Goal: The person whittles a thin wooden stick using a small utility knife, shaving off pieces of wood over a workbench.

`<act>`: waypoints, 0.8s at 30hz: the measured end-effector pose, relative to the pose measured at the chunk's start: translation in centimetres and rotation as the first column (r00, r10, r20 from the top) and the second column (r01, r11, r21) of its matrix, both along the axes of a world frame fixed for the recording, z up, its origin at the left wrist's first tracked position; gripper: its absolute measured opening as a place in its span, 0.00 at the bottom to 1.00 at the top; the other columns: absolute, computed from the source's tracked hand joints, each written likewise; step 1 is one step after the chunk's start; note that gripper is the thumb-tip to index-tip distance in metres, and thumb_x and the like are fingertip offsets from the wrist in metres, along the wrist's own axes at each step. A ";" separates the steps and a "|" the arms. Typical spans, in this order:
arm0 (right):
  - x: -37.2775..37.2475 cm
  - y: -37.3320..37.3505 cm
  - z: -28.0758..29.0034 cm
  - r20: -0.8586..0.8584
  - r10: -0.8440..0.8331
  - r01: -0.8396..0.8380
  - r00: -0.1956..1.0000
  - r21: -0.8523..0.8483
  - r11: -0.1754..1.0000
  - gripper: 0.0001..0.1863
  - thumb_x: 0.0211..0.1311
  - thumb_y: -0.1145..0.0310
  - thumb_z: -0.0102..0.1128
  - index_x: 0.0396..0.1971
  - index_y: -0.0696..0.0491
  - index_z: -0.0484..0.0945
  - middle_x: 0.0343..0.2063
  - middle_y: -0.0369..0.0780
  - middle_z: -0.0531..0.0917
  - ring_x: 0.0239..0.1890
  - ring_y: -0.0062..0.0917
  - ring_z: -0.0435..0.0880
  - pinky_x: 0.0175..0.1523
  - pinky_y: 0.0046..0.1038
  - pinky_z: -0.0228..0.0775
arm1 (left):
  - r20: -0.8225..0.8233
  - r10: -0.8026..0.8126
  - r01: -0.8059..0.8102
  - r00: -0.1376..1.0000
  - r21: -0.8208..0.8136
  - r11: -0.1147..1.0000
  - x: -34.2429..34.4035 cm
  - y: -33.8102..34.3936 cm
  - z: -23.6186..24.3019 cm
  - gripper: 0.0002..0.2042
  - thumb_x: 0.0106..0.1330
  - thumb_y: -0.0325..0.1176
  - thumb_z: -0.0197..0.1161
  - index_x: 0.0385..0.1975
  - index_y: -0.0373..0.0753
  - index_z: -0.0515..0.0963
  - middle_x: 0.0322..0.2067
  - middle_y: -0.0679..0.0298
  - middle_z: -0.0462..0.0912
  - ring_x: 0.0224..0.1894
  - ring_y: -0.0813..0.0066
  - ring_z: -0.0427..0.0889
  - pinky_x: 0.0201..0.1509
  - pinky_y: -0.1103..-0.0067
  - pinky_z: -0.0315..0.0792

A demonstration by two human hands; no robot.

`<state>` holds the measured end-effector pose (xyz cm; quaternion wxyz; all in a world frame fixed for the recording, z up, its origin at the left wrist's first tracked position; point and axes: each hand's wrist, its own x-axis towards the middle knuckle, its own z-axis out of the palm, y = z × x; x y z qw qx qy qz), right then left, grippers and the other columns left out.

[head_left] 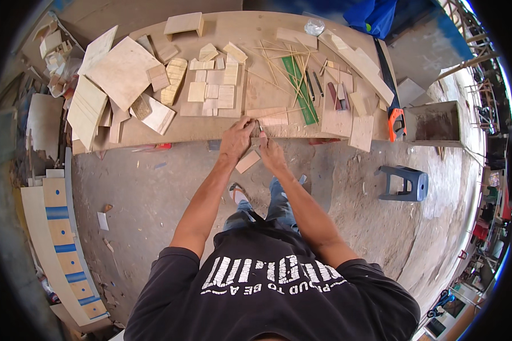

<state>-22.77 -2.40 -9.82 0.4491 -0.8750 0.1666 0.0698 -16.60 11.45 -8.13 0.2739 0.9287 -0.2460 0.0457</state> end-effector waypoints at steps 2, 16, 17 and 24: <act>0.0 0.1 -1.4 0.015 0.013 -0.013 1.000 -0.042 0.999 0.32 0.76 0.48 0.40 0.33 0.67 0.78 0.35 0.66 0.80 0.44 0.64 0.78 0.51 0.55 0.69 | -0.017 -0.004 0.005 1.000 0.022 1.000 0.1 0.0 -0.2 0.13 0.63 0.27 0.55 0.46 0.43 0.80 0.47 0.67 0.78 0.45 0.66 0.83 0.43 0.69 0.81; 0.6 -0.2 -0.7 0.038 -0.025 0.030 0.999 -0.129 0.991 0.32 0.75 0.49 0.42 0.31 0.67 0.80 0.33 0.67 0.80 0.42 0.65 0.79 0.51 0.55 0.70 | -0.120 0.219 -0.248 0.968 -0.345 0.905 0.3 -0.8 -0.1 0.06 0.65 0.33 0.63 0.37 0.40 0.84 0.37 0.61 0.83 0.37 0.59 0.84 0.40 0.69 0.78; 0.7 -0.2 -0.7 0.039 -0.021 0.026 0.999 -0.129 0.991 0.32 0.75 0.49 0.42 0.31 0.67 0.80 0.33 0.67 0.80 0.42 0.65 0.79 0.51 0.55 0.70 | -0.165 0.247 -0.289 0.955 -0.322 0.902 0.3 -0.9 0.0 0.06 0.65 0.33 0.64 0.36 0.40 0.85 0.36 0.61 0.84 0.36 0.58 0.84 0.39 0.69 0.78; 0.8 -0.1 -0.4 -0.003 -0.043 0.042 0.999 -0.130 0.991 0.33 0.74 0.48 0.43 0.29 0.67 0.81 0.33 0.67 0.79 0.43 0.65 0.79 0.51 0.55 0.71 | -0.103 0.275 -0.293 0.956 -0.239 0.926 0.5 -2.0 0.7 0.05 0.64 0.32 0.62 0.35 0.44 0.84 0.37 0.66 0.84 0.34 0.58 0.85 0.36 0.67 0.79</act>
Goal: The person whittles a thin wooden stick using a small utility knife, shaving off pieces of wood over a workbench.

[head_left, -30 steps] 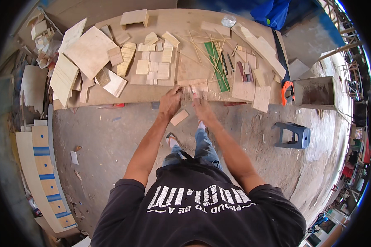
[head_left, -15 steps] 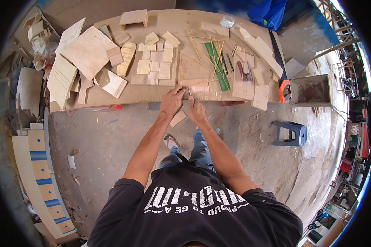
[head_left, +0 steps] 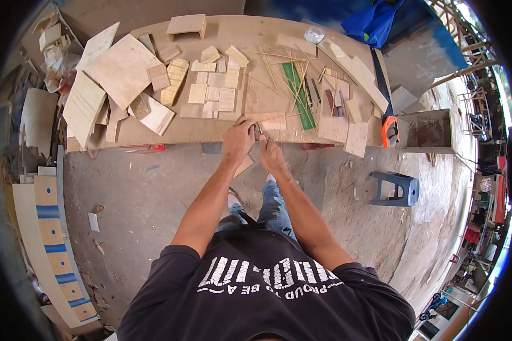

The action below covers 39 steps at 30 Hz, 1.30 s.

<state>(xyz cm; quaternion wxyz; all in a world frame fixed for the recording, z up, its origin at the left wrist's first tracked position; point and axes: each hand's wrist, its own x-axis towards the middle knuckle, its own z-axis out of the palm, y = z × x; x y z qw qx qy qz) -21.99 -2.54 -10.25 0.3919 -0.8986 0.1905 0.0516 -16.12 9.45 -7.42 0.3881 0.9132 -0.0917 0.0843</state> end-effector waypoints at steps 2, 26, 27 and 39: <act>0.1 0.0 0.1 0.001 -0.014 0.014 1.000 0.015 1.000 0.33 0.74 0.48 0.42 0.29 0.67 0.81 0.33 0.67 0.79 0.43 0.64 0.79 0.51 0.55 0.71 | -0.033 -0.011 0.011 0.999 -0.006 1.000 0.3 -0.2 0.0 0.06 0.63 0.32 0.63 0.35 0.43 0.85 0.36 0.64 0.84 0.36 0.58 0.85 0.39 0.67 0.78; 0.4 1.3 1.4 -0.050 -0.091 0.089 0.995 -0.034 0.995 0.31 0.75 0.51 0.42 0.30 0.66 0.81 0.34 0.65 0.80 0.44 0.62 0.80 0.52 0.53 0.71 | 0.001 -0.105 0.105 0.994 0.041 0.994 1.4 -0.2 -0.4 0.05 0.64 0.31 0.59 0.32 0.43 0.82 0.35 0.65 0.83 0.34 0.56 0.84 0.35 0.65 0.78; 0.5 1.2 1.7 -0.071 -0.073 0.072 0.995 -0.012 0.997 0.32 0.75 0.51 0.42 0.30 0.66 0.81 0.34 0.65 0.80 0.44 0.62 0.80 0.52 0.53 0.71 | 0.000 -0.104 0.104 0.995 0.040 0.994 1.5 -0.1 -0.4 0.05 0.64 0.31 0.59 0.32 0.43 0.82 0.35 0.65 0.83 0.34 0.56 0.84 0.35 0.65 0.78; 1.0 1.7 3.0 -0.144 -0.067 0.063 0.987 -0.031 0.998 0.33 0.76 0.51 0.41 0.24 0.67 0.80 0.29 0.67 0.78 0.39 0.64 0.80 0.46 0.55 0.71 | -0.010 -0.096 0.097 0.995 0.025 0.995 1.7 0.0 -1.3 0.05 0.62 0.28 0.62 0.33 0.43 0.84 0.33 0.65 0.84 0.32 0.58 0.84 0.33 0.68 0.77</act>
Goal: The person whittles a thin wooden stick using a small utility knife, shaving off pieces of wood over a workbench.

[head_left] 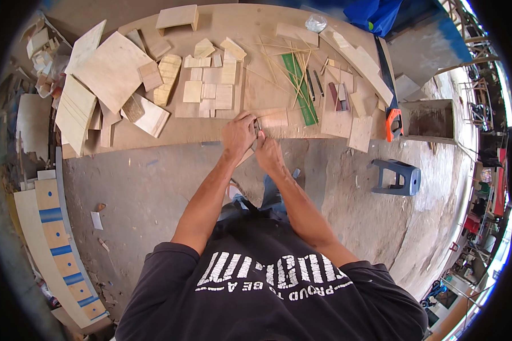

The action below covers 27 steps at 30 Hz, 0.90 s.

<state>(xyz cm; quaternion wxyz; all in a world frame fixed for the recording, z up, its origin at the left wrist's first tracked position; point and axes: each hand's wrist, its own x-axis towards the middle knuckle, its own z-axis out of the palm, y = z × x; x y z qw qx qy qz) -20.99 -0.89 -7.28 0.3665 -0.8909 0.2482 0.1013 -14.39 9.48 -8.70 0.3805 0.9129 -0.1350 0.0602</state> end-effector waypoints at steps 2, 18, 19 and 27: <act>0.2 0.0 0.3 -0.008 -0.001 0.001 1.000 -0.004 1.000 0.34 0.76 0.51 0.40 0.23 0.67 0.80 0.28 0.67 0.78 0.38 0.64 0.80 0.46 0.55 0.71 | 0.014 0.016 -0.015 1.000 -0.010 1.000 -0.1 -0.1 -0.1 0.04 0.61 0.30 0.60 0.32 0.44 0.83 0.34 0.66 0.83 0.31 0.56 0.84 0.31 0.65 0.77; -1.3 1.6 -1.3 0.038 0.060 -0.062 0.997 0.047 0.997 0.35 0.76 0.49 0.37 0.29 0.67 0.81 0.33 0.66 0.80 0.43 0.63 0.79 0.51 0.54 0.70 | 0.012 -0.052 0.051 0.999 0.073 0.996 -1.2 1.9 -0.2 0.06 0.67 0.34 0.56 0.34 0.42 0.79 0.37 0.61 0.79 0.32 0.56 0.83 0.33 0.62 0.76; -1.7 2.0 -1.4 0.098 0.035 -0.041 0.995 0.059 0.997 0.35 0.76 0.49 0.38 0.28 0.67 0.81 0.32 0.67 0.80 0.41 0.64 0.80 0.50 0.54 0.70 | 0.011 -0.069 0.068 0.998 0.061 0.996 -1.3 2.0 0.0 0.06 0.68 0.34 0.56 0.34 0.42 0.79 0.36 0.62 0.79 0.33 0.56 0.83 0.33 0.63 0.76; -2.3 2.4 -2.6 0.138 0.016 -0.023 0.990 0.053 0.998 0.29 0.76 0.52 0.40 0.31 0.65 0.78 0.32 0.66 0.79 0.40 0.63 0.79 0.47 0.55 0.70 | 0.033 -0.091 0.090 0.995 0.009 0.996 -0.9 2.4 0.2 0.04 0.66 0.31 0.58 0.33 0.42 0.79 0.33 0.63 0.79 0.32 0.57 0.83 0.33 0.65 0.76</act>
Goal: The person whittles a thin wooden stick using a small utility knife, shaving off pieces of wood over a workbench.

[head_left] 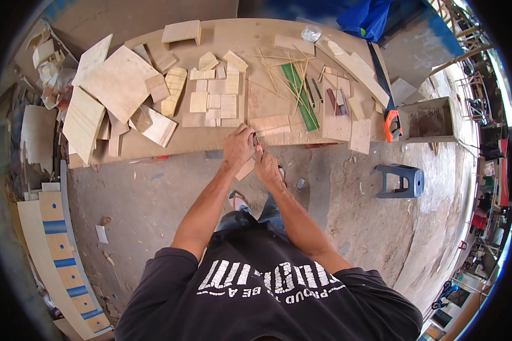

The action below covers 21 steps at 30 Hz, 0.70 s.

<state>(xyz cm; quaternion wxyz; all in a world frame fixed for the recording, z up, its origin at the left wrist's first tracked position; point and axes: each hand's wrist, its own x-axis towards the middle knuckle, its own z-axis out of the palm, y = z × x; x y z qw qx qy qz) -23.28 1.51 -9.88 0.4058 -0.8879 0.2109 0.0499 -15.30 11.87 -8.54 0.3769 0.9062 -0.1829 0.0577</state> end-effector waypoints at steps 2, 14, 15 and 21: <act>0.0 0.4 1.1 -0.029 -0.034 0.035 0.999 0.042 0.999 0.28 0.76 0.53 0.41 0.32 0.64 0.78 0.34 0.65 0.80 0.43 0.63 0.78 0.48 0.54 0.70 | 0.000 0.010 -0.010 1.000 -0.016 1.000 0.0 0.0 -0.2 0.03 0.65 0.31 0.59 0.32 0.42 0.80 0.32 0.64 0.79 0.32 0.57 0.83 0.32 0.65 0.76; 1.2 0.7 1.2 -0.080 -0.089 0.091 0.993 0.024 0.996 0.32 0.76 0.51 0.41 0.28 0.65 0.81 0.30 0.65 0.79 0.40 0.63 0.79 0.43 0.55 0.70 | -0.043 0.001 -0.001 0.999 -0.010 1.000 0.3 -0.2 0.0 0.05 0.66 0.33 0.58 0.32 0.43 0.80 0.33 0.65 0.80 0.32 0.56 0.83 0.33 0.65 0.77; 1.2 0.8 1.2 -0.075 -0.097 0.098 0.992 0.017 0.995 0.32 0.76 0.50 0.41 0.28 0.64 0.81 0.30 0.65 0.79 0.41 0.63 0.79 0.43 0.55 0.70 | -0.042 0.005 -0.005 0.999 -0.012 1.000 0.3 -0.2 -0.1 0.05 0.66 0.33 0.58 0.32 0.43 0.80 0.33 0.65 0.80 0.32 0.56 0.83 0.33 0.65 0.77; 0.7 -0.9 -1.5 0.010 -0.071 0.071 0.997 0.033 0.997 0.34 0.74 0.44 0.42 0.28 0.63 0.80 0.24 0.60 0.80 0.32 0.58 0.81 0.38 0.48 0.72 | -0.058 0.060 -0.063 0.997 -0.055 0.997 -0.2 -0.6 0.5 0.04 0.65 0.28 0.59 0.33 0.39 0.81 0.34 0.60 0.82 0.34 0.54 0.83 0.36 0.65 0.77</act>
